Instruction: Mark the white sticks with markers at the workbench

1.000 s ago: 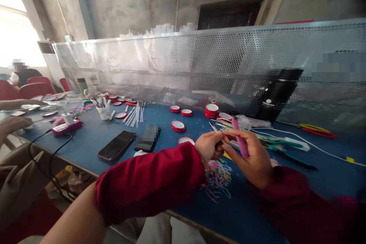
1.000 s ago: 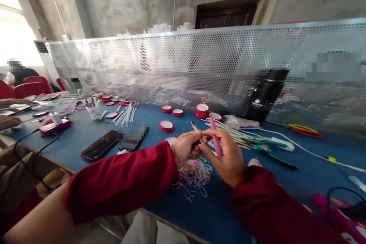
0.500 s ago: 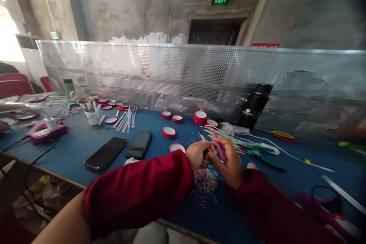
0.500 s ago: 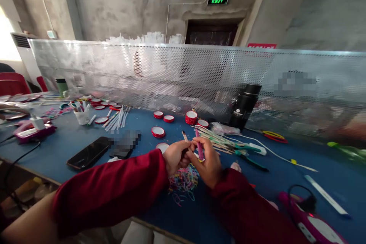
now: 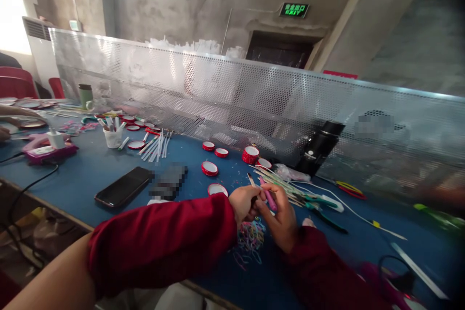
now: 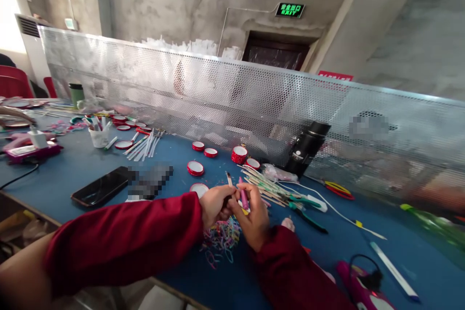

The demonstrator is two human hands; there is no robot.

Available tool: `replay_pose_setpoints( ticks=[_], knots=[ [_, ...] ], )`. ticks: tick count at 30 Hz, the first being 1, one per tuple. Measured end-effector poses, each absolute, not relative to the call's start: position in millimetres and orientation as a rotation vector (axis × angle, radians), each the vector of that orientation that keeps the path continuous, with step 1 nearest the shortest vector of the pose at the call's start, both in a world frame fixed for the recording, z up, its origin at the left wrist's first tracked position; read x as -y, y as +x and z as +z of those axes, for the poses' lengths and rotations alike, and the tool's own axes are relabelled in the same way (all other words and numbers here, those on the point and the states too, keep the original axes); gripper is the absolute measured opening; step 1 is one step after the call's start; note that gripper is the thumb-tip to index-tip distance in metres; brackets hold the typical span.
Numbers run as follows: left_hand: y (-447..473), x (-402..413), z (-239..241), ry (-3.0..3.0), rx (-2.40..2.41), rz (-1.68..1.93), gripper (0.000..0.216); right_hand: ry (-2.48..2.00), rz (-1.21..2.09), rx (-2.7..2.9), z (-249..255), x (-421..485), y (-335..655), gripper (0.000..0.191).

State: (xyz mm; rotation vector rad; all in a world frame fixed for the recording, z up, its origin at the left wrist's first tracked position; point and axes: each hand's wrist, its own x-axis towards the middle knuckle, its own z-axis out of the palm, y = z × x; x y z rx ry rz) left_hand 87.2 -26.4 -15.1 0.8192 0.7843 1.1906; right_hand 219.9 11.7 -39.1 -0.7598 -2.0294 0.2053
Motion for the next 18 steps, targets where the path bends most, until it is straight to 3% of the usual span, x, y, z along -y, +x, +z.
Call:
replay_pose_setpoints(
  ticks=[18],
  knots=[
    [87.1, 27.2, -12.8, 0.91, -0.762, 1.069, 0.011, -0.733, 0.172, 2.014, -40.5, -16.1, 226.2, 0.036]
  ],
)
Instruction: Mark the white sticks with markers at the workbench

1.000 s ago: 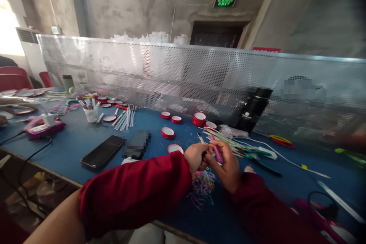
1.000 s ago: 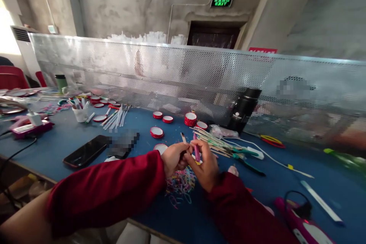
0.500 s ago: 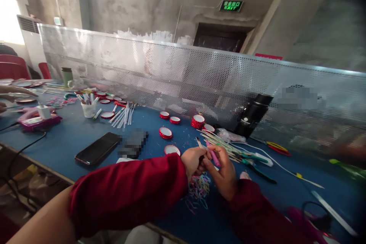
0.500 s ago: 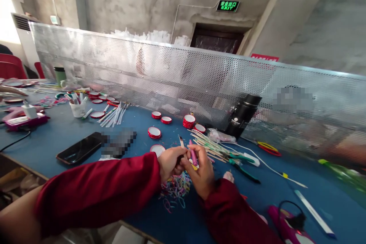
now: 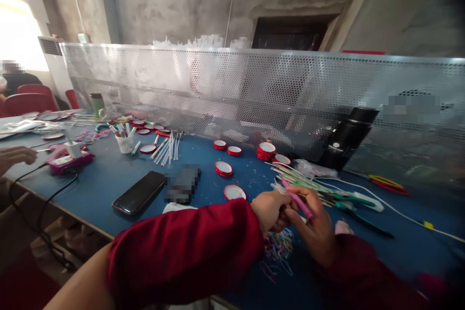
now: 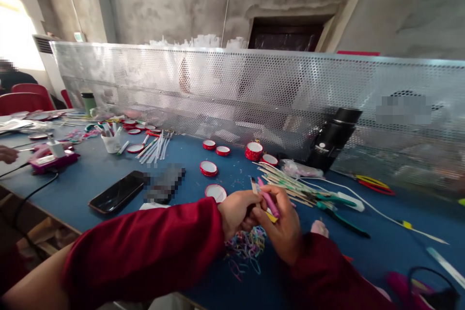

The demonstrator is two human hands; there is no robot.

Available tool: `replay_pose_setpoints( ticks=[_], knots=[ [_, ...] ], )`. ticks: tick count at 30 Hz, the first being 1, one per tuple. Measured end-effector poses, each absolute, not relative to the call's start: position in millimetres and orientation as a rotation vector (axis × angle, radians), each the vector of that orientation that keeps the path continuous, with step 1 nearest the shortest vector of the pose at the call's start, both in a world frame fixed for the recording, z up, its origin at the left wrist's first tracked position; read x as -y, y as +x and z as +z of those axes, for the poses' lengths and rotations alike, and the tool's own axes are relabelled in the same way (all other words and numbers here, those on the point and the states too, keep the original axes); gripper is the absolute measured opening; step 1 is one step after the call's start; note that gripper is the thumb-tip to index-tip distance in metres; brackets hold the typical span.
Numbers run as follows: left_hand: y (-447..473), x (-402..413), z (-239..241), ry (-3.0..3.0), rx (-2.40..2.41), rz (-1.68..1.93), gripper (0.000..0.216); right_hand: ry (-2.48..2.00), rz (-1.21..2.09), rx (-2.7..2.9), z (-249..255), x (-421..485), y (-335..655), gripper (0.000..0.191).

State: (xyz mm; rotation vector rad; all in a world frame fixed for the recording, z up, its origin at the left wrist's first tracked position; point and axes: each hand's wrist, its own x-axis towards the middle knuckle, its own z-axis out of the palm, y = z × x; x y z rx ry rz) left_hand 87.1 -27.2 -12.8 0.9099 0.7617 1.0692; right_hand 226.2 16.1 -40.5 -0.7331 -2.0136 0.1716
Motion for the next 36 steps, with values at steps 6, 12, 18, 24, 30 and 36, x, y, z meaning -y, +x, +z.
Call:
replay_pose_setpoints(
  ticks=[6, 12, 18, 24, 30, 36],
  knots=[
    [89.1, 22.9, -15.3, 0.964, -0.813, 1.029, 0.013, -0.709, 0.181, 2.048, -42.0, -19.7, 229.8, 0.035],
    [90.5, 21.7, -18.1, 0.973, -0.789, 1.036, 0.011, -0.685, 0.135, 2.027, -43.7, -21.6, 230.2, 0.034],
    [91.1, 29.4, -12.9, 0.932, -0.735, 1.096, 0.012, -0.695, 0.052, 1.999, -43.5, -21.2, 228.5, 0.032],
    [91.5, 33.7, -6.5, 0.88, -0.754, 1.177, 0.015, -0.758, 0.088, 1.977, -45.2, -22.5, 229.9, 0.036],
    [91.4, 30.0, -10.6, 0.9, -0.734, 1.189, 0.015, -0.768, 0.07, 1.967, -45.3, -24.7, 228.0, 0.038],
    [90.8, 28.5, -11.9, 0.898, -0.745, 1.176, 0.008, -0.743, 0.036, 1.973, -43.3, -24.9, 227.3, 0.039]
  ],
)
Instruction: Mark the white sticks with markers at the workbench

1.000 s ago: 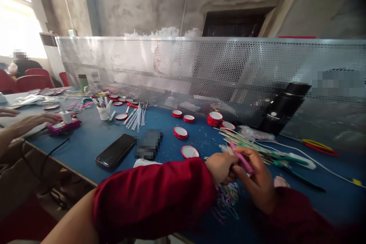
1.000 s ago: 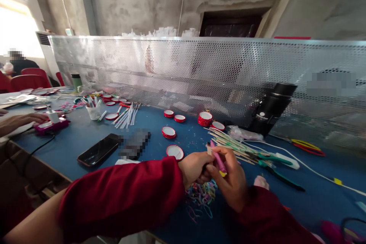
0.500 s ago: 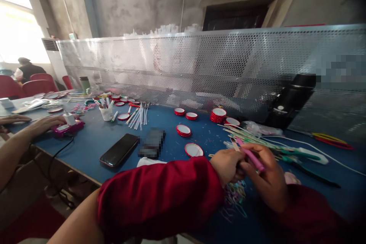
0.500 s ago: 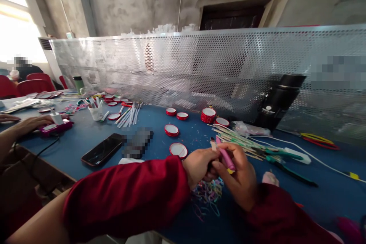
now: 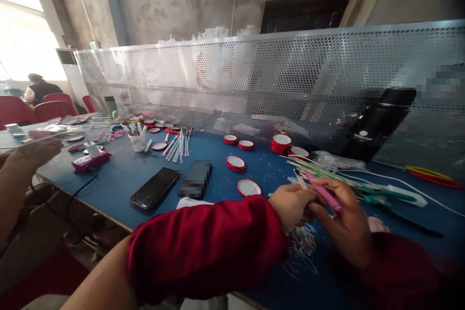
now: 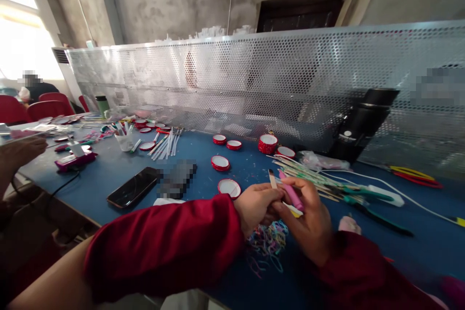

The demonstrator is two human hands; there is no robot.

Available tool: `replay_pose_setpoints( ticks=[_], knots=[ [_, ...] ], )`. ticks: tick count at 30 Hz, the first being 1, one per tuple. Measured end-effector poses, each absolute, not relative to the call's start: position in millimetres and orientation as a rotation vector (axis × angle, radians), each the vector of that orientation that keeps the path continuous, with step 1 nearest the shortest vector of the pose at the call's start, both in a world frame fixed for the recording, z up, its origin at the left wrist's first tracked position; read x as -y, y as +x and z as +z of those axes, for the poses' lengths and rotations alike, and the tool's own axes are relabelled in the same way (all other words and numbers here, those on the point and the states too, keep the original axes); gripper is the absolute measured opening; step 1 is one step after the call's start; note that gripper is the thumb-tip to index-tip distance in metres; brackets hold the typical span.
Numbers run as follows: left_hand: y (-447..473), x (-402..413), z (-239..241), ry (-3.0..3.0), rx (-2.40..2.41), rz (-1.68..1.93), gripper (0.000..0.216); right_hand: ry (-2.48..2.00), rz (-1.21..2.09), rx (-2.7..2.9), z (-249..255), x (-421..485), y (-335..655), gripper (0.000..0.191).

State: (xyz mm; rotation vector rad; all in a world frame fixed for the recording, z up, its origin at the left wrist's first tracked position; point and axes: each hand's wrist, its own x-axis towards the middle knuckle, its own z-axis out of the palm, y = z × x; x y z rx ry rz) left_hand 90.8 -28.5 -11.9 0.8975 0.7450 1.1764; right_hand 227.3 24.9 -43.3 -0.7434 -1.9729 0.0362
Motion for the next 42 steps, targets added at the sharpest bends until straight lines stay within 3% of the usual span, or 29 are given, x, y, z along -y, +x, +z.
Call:
replay_pose_setpoints(
  ticks=[33, 42],
  knots=[
    [91.7, 30.1, -10.0, 0.913, -0.747, 1.235, 0.005, -0.68, 0.133, 1.913, -44.8, -27.2, 229.4, 0.045],
    [91.1, 27.6, -20.3, 1.023, -0.83, 1.167, 0.013, -0.626, 0.194, 1.764, -29.3, -10.6, 226.2, 0.022]
  ],
)
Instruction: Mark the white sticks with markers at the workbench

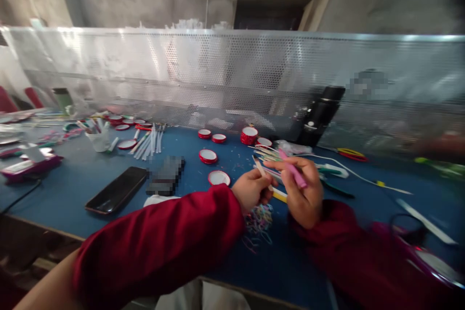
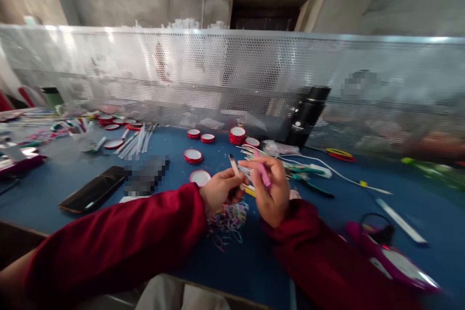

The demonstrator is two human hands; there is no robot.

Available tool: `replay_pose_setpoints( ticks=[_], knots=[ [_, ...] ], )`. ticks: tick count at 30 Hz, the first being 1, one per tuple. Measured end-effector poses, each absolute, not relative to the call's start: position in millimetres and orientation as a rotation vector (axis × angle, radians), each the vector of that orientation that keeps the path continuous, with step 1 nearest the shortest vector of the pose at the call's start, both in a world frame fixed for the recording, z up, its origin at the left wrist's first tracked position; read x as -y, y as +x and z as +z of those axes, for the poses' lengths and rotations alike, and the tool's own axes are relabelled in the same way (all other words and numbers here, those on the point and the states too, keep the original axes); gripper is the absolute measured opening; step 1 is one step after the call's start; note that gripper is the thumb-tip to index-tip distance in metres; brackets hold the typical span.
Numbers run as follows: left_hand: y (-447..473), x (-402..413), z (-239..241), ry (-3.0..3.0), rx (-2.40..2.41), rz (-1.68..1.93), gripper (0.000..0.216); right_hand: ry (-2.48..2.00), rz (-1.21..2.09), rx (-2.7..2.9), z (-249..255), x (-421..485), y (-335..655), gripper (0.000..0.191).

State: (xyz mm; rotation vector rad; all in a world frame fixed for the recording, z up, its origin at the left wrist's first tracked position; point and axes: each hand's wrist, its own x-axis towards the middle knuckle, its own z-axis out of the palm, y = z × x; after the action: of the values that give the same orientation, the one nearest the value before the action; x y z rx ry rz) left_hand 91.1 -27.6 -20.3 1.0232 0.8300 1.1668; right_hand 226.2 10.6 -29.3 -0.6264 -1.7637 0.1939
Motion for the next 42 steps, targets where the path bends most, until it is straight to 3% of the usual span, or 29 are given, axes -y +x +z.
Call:
replay_pose_setpoints(
  ticks=[5, 17, 42],
  knots=[
    [89.1, 31.0, -25.5, 1.164, -0.89, 1.005, 0.022, -0.515, 0.268, 1.685, -23.6, -2.9, 224.5, 0.032],
    [89.4, 28.7, -33.4, 1.253, -0.947, 1.002, 0.022, -0.656, 0.249, 1.69, -24.3, 2.0, 227.7, 0.01],
    [91.6, 33.5, -26.4, 1.24, -0.979, 1.033, 0.023, -0.672, 0.073, 1.765, -21.9, 3.6, 226.5, 0.01]
  ],
)
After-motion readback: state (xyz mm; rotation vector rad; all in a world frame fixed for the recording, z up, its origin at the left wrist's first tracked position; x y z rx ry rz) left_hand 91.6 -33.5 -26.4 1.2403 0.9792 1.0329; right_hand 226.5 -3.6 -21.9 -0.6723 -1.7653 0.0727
